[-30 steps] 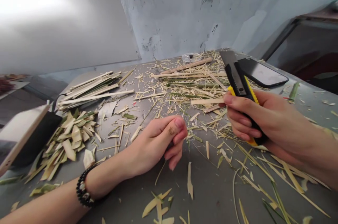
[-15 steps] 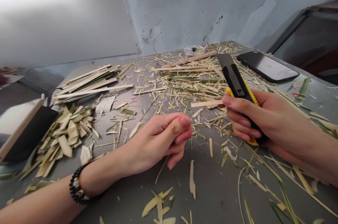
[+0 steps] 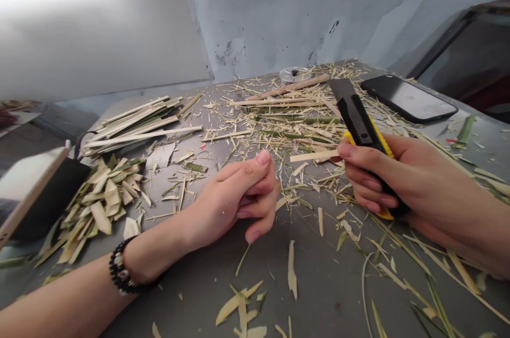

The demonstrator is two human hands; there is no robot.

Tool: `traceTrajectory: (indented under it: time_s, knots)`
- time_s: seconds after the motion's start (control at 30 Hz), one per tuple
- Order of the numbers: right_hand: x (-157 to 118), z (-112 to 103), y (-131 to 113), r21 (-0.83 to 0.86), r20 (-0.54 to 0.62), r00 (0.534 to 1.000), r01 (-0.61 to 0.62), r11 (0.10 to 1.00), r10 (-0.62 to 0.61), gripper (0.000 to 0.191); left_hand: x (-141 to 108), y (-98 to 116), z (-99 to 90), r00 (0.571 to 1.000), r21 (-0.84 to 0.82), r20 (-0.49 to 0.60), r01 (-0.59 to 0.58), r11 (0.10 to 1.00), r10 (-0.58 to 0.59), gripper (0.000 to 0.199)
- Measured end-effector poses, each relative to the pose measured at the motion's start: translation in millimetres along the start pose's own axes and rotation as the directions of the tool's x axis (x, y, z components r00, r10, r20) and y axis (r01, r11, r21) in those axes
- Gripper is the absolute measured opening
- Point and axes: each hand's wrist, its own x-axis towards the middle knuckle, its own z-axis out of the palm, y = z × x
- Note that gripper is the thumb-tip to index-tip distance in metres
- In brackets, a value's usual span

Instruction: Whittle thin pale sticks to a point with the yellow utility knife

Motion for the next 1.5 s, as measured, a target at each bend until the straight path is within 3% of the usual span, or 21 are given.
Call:
traceTrajectory:
  time_s: [0.37, 0.57, 0.9, 1.1, 1.5]
  knots:
    - [-2, -1, 0, -0.006, 0.009, 1.0, 0.009, 1.0, -0.009, 0.043, 1, 0, -4.3, 0.998, 0.025, 0.06, 0.007, 1.0, -0.008, 0.047]
    - [-1, -2, 2, -0.011, 0.02, 1.0, 0.003, 1.0, -0.002, 0.043, 3, -3, -2.3, 1.0, -0.086, -0.011, -0.021, 0.996, 0.02, 0.052]
    - [0, -1, 3, -0.037, 0.031, 0.999, 0.01, 0.999, -0.009, 0.038, 7, -10, -10.3, 0.992, -0.17, 0.045, -0.106, 0.98, 0.115, 0.051]
    - [1, -2, 5, -0.008, 0.043, 0.999, 0.002, 1.0, -0.002, 0.037, 6, -12, -10.5, 0.993, -0.105, 0.052, -0.103, 0.989, 0.109, 0.032]
    - [0, -2, 6, -0.009, 0.075, 0.997, 0.014, 1.0, -0.014, 0.044, 4, -10, -5.7, 0.994, -0.002, 0.041, -0.098, 0.995, 0.098, 0.034]
